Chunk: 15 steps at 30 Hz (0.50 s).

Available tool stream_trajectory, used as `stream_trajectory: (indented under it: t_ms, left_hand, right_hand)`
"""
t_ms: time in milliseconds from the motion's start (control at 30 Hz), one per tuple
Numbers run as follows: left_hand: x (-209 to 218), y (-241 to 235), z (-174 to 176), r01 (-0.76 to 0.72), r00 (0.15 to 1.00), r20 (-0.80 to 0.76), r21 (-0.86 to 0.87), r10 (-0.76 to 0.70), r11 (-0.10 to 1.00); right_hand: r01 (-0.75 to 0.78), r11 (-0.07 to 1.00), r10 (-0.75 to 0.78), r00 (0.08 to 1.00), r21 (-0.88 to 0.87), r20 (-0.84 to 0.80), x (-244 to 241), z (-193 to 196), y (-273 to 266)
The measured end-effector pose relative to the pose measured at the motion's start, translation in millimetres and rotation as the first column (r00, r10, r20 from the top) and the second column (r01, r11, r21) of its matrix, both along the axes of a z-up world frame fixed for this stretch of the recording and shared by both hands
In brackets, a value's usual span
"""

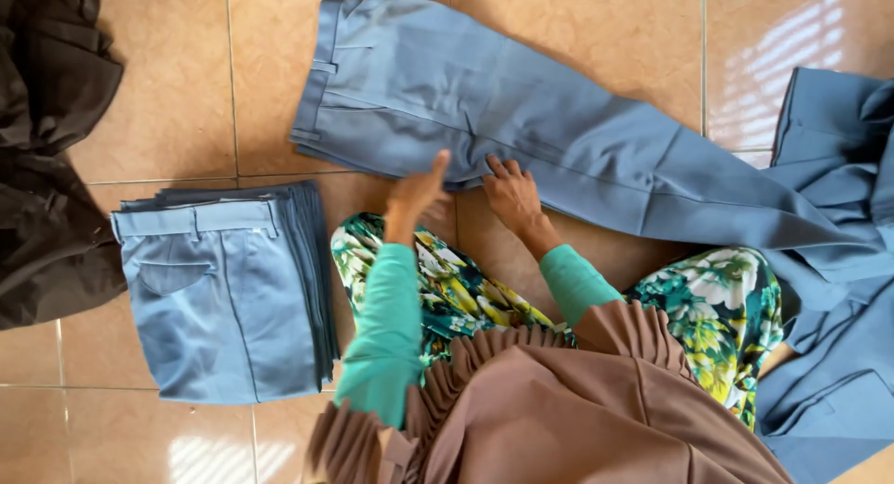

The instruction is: The person folds light blue trousers by hand on a tiled floor. They smooth the fabric, fold the legs inward, then fold the garment in half and place it on a growing stack of folded trousers.

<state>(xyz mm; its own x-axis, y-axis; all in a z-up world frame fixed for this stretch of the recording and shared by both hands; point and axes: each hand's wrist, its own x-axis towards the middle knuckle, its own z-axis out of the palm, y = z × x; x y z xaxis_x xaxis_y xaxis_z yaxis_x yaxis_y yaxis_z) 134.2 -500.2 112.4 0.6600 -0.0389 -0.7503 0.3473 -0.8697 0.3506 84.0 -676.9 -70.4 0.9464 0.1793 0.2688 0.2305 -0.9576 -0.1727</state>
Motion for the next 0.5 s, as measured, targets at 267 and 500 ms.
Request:
stream_trajectory:
  t_ms: [267,500]
  left_hand:
    - [-1.9,-65.5,-156.4,-0.825,0.448,-0.338,-0.513,0.828,0.236]
    - [60.0,29.2,-210.1,-0.724,0.221,-0.577,-0.637,0.786,-0.264]
  right_hand:
    - [0.007,0.995,0.010,0.984,-0.096,0.177,-34.7,8.2,-22.5]
    - [0.028,0.976,-0.017,0.998,-0.214,0.052,-85.9,33.5,-61.2]
